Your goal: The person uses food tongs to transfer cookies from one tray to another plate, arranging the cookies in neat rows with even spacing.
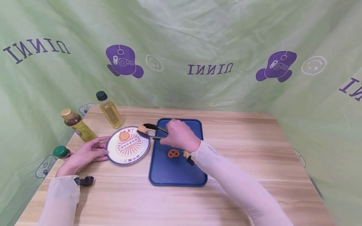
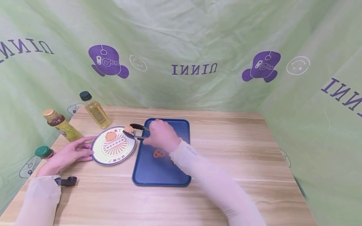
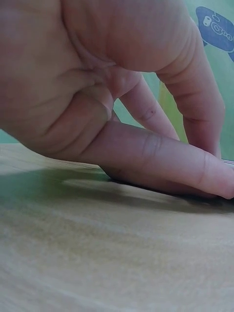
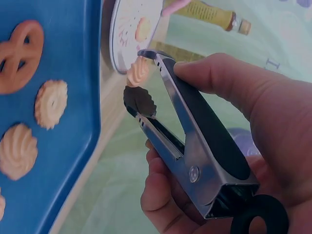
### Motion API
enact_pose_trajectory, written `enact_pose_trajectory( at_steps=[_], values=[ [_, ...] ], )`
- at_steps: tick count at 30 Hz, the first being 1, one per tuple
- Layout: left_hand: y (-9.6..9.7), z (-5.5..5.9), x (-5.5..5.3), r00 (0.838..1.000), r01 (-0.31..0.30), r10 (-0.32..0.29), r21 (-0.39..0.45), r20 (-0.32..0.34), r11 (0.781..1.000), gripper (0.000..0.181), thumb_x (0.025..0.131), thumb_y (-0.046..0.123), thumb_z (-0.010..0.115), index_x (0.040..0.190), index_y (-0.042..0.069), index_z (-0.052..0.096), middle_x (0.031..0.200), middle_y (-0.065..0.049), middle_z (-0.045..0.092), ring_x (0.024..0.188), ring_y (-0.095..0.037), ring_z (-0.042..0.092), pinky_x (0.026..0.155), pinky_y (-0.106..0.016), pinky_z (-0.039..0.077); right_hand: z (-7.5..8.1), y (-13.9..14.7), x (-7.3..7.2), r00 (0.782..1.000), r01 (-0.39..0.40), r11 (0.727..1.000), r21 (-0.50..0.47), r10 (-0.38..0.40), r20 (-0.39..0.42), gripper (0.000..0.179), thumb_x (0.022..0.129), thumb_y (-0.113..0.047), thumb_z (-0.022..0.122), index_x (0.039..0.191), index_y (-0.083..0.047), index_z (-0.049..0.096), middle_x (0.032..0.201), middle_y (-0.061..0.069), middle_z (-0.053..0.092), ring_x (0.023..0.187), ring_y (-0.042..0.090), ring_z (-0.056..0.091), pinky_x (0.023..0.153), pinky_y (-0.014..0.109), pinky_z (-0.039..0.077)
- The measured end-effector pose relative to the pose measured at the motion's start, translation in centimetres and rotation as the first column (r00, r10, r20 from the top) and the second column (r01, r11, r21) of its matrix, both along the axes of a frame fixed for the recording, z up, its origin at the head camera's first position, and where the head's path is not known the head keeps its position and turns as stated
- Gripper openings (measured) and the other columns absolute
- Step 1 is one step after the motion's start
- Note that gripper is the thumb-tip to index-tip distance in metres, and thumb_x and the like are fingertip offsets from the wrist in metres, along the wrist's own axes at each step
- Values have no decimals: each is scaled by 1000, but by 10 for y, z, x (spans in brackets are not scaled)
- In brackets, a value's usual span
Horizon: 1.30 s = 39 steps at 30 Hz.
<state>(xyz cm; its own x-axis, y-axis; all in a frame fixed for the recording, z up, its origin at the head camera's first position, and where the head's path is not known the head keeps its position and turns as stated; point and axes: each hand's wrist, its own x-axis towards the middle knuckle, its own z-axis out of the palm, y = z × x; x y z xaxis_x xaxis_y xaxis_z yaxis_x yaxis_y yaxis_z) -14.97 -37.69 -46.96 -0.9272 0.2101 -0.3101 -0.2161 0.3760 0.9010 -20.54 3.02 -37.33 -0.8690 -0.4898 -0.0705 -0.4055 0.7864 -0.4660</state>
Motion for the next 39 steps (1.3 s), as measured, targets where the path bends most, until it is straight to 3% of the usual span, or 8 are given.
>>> enact_pose_trajectory(
  at_steps=[9, 14, 25, 39],
  values=[
    [-1, -4, 3, 1000, -5, 5, -8, 7, 1000, 80, 110, 2, 66, 177, -1, 21, 144, -31, 50, 105, -8, 77, 96, -32, 72, -7, -23, 9, 996, -27, 997, 67, 33, -83, 43, 91, -42, 93, 77, -13, 65, 82, 2, 55, 69, 18, 54, 55, 27, 43],
    [-2, -6, 3, 1000, 0, 0, 5, -4, 1000, 80, 111, 4, 66, 176, -1, 22, 143, -29, 51, 105, -8, 78, 96, -32, 72, -12, -29, 10, 993, -32, 997, 72, 40, -111, 48, 90, -45, 95, 72, -14, 63, 85, 3, 58, 71, 18, 57, 56, 28, 46],
    [-3, -5, 2, 1000, 2, -2, -6, -2, 1000, 81, 111, 9, 69, 177, 2, 22, 144, -28, 50, 107, -9, 78, 97, -33, 72, -14, -40, 14, 987, -19, 986, 164, 45, -156, 38, 90, -39, 92, 74, -16, 66, 99, 5, 66, 78, 19, 61, 55, 30, 53],
    [-3, -3, 2, 1000, -4, 4, -16, 1, 1000, 80, 111, 6, 67, 177, 1, 21, 146, -30, 49, 107, -8, 77, 96, -32, 72, -15, -40, 14, 984, -24, 987, 160, 51, -168, 38, 90, -42, 94, 78, -16, 70, 100, 5, 67, 80, 20, 61, 56, 31, 54]
  ],
)
